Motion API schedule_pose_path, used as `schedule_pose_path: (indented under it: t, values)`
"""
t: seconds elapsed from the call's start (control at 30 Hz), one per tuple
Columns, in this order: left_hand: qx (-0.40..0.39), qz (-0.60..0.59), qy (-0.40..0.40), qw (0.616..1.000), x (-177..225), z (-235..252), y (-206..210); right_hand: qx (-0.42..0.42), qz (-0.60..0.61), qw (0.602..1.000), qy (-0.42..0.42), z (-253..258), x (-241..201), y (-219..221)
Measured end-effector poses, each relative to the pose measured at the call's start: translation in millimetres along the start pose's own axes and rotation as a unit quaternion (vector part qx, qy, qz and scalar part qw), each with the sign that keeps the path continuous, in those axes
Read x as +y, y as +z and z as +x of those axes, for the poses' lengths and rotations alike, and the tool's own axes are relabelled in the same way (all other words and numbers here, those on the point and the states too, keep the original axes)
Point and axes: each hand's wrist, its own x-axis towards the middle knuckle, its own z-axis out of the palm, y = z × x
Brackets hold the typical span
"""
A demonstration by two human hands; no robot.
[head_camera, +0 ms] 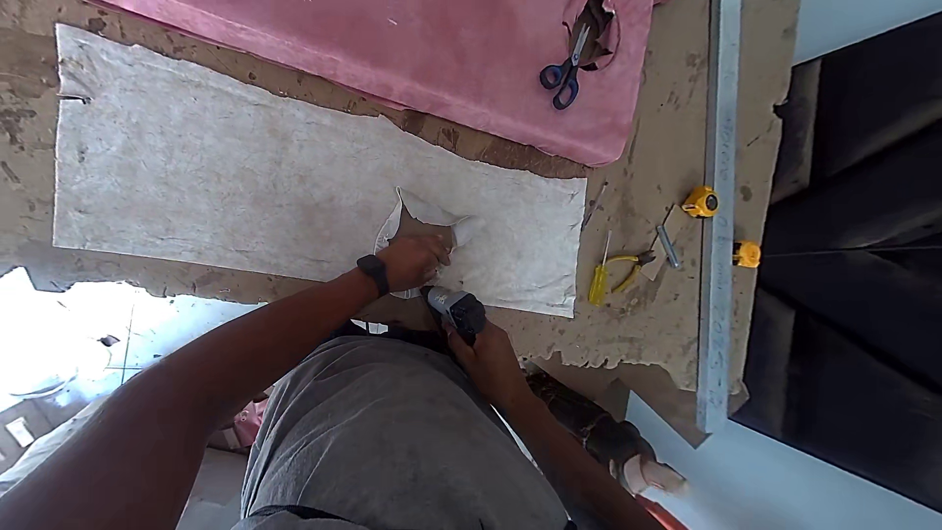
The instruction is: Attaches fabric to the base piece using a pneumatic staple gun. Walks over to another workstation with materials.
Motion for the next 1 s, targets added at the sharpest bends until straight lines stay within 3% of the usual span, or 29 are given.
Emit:
schedule_pose_path:
  t: [0.37, 0.43, 0.57, 0.73, 0.83, 0.93, 1.0]
  values:
    - [-0.010, 0.012, -0.005, 1.000, -0.9, 1.2, 4.0, 0.016, 0.011, 0.999, 0.031, -17.8, -14.8, 32.1]
    - [-0.008, 0.003, -0.001, 1.000, 0.9, 1.1, 2.0, 0.011, 0.057, 0.997, 0.047, -21.0, -9.1, 25.1]
    - [-0.007, -0.035, 0.002, 0.999, 0.3, 2.6, -5.0, 0.062, 0.237, 0.965, 0.089, -25.5, 34.1, -9.9]
    - [-0.006, -0.019, 0.000, 1.000, 4.3, 1.9, -2.6, 0.148, 0.289, 0.941, 0.098, -29.2, 99.1, -59.3]
    - [-0.006, 0.023, -0.062, 0.998, 14.3, 1.8, 1.8, 0.220, 0.362, 0.903, 0.076, -38.0, 102.4, -83.0]
    - [-0.028, 0.070, -0.180, 0.981, 42.4, 21.2, -6.9, 0.310, 0.474, 0.824, 0.007, -56.3, 92.0, -103.0]
    - [0.062, 0.072, -0.167, 0.981, 73.7, 38.5, -12.1, 0.365, 0.534, 0.762, -0.035, -73.1, 83.5, -114.5]
